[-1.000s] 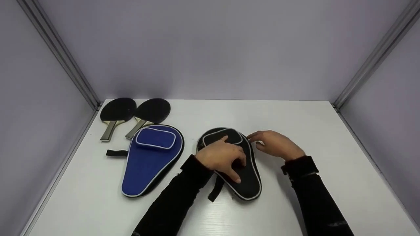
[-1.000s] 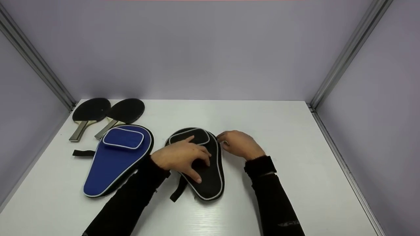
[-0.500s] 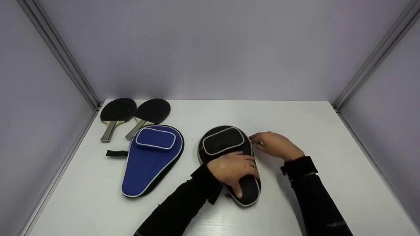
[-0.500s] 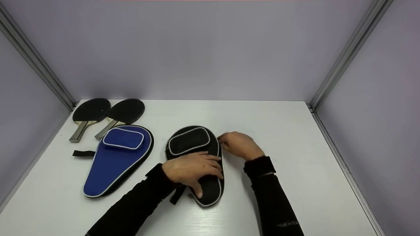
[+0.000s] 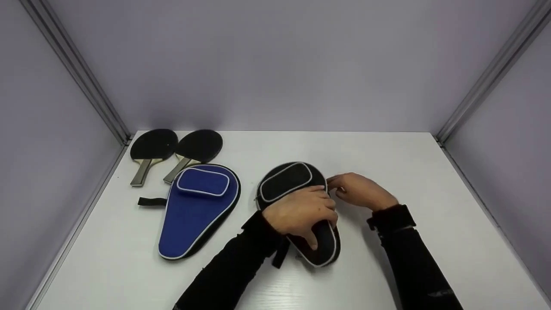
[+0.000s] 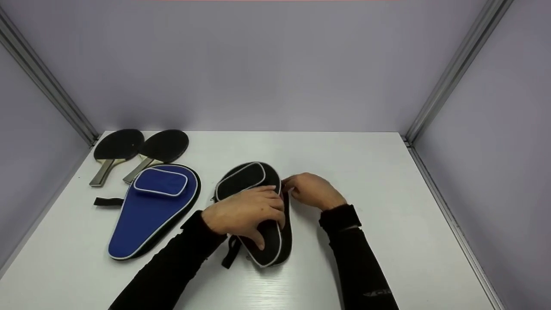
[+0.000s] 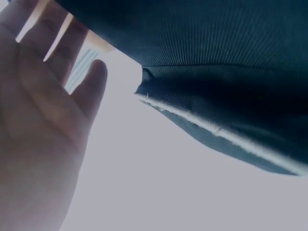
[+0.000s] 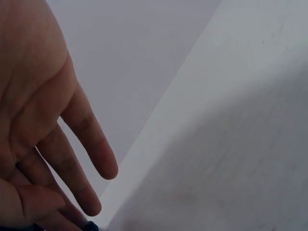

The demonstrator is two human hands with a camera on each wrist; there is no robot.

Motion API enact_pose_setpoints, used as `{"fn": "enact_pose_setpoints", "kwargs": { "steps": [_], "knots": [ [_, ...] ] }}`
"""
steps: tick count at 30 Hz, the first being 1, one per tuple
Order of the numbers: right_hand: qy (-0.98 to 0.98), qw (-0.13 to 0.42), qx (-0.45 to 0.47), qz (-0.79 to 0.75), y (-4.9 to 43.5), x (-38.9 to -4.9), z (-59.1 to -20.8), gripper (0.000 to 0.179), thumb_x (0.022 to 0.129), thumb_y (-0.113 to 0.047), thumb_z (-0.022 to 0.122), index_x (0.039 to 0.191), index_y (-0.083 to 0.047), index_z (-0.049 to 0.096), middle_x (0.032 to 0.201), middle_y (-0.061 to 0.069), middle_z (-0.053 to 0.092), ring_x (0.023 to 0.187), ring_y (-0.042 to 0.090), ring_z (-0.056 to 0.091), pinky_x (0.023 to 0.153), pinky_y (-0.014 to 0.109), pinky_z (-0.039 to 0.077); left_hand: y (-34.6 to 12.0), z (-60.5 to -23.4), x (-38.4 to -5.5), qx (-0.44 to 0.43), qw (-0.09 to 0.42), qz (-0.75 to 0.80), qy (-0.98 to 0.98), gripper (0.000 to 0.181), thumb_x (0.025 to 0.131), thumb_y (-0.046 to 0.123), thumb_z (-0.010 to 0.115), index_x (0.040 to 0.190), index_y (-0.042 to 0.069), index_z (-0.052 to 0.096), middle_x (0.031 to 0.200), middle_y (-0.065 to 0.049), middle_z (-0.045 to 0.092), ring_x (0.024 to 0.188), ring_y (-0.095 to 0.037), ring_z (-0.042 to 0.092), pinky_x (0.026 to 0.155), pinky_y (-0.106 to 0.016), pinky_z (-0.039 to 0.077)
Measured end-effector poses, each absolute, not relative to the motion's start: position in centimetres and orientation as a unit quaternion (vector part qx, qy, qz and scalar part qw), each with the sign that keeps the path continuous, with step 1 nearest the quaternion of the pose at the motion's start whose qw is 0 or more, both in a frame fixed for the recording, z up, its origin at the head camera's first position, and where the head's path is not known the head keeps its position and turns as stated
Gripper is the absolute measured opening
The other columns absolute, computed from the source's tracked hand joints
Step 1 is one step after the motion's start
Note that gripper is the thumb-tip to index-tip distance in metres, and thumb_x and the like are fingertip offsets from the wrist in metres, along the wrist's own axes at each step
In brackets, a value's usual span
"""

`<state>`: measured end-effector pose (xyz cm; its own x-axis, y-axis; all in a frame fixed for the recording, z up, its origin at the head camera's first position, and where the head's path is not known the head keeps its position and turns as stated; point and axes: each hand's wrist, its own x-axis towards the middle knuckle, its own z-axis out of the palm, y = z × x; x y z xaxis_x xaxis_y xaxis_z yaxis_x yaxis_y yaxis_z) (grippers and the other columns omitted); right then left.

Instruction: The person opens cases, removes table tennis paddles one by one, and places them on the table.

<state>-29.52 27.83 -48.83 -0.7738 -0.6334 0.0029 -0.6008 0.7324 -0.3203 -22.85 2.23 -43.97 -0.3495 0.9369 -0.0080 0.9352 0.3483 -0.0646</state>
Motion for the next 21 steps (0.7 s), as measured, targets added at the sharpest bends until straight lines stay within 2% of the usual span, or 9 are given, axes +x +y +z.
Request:
{"fn": "enact_pose_setpoints", "kwargs": {
  "steps": [3,7,11,15,21],
  "knots": [
    [0.932,0.068,-0.32,-0.158,27.7,-29.5,-48.8,0.039,0.107,0.006,0.058,0.13,-0.004,0.089,0.136,0.014,0.088,0.126,0.039,0.084,0.11,0.06,0.068,1.9,-43.5,-22.9,-0.569,0.027,0.021,-0.821,0.058,0.081,0.064,0.102,0.126,0.032,0.085,0.133,0.012,0.079,0.143,-0.012,0.071,0.148,-0.043,0.035],
    [0.941,0.078,-0.289,-0.16,27.7,-29.3,-48.6,0.041,0.109,0.002,0.058,0.136,-0.007,0.088,0.135,0.013,0.089,0.129,0.039,0.083,0.111,0.061,0.068,1.3,-42.8,-23.1,-0.561,0.042,0.005,-0.827,0.05,0.085,0.069,0.097,0.119,0.032,0.087,0.128,0.013,0.08,0.143,-0.012,0.07,0.149,-0.044,0.034],
    [0.945,0.083,-0.27,-0.165,27.8,-29.2,-48.5,0.045,0.106,0.004,0.056,0.135,-0.008,0.088,0.142,0.012,0.087,0.135,0.04,0.081,0.114,0.061,0.066,0.4,-42.0,-23.4,-0.543,0.05,-0.018,-0.838,0.044,0.096,0.072,0.086,0.111,0.03,0.087,0.126,0.012,0.082,0.146,-0.015,0.069,0.15,-0.046,0.031],
    [0.95,0.086,-0.251,-0.164,28.0,-29.1,-48.3,0.044,0.106,0.005,0.056,0.132,-0.007,0.089,0.149,0.013,0.083,0.141,0.041,0.078,0.117,0.062,0.065,-0.6,-41.5,-23.9,-0.523,0.074,-0.027,-0.849,0.043,0.105,0.07,0.077,0.111,0.029,0.089,0.124,0.01,0.084,0.143,-0.019,0.071,0.15,-0.049,0.032],
    [0.961,0.073,-0.221,-0.147,28.1,-29.0,-48.2,0.038,0.111,-0.001,0.061,0.135,-0.009,0.089,0.151,0.013,0.082,0.141,0.041,0.079,0.114,0.062,0.066,-1.9,-41.0,-24.4,-0.487,0.132,-0.003,-0.864,0.041,0.109,0.065,0.074,0.112,0.028,0.09,0.117,0.006,0.083,0.133,-0.021,0.074,0.149,-0.049,0.034]
  ]
}}
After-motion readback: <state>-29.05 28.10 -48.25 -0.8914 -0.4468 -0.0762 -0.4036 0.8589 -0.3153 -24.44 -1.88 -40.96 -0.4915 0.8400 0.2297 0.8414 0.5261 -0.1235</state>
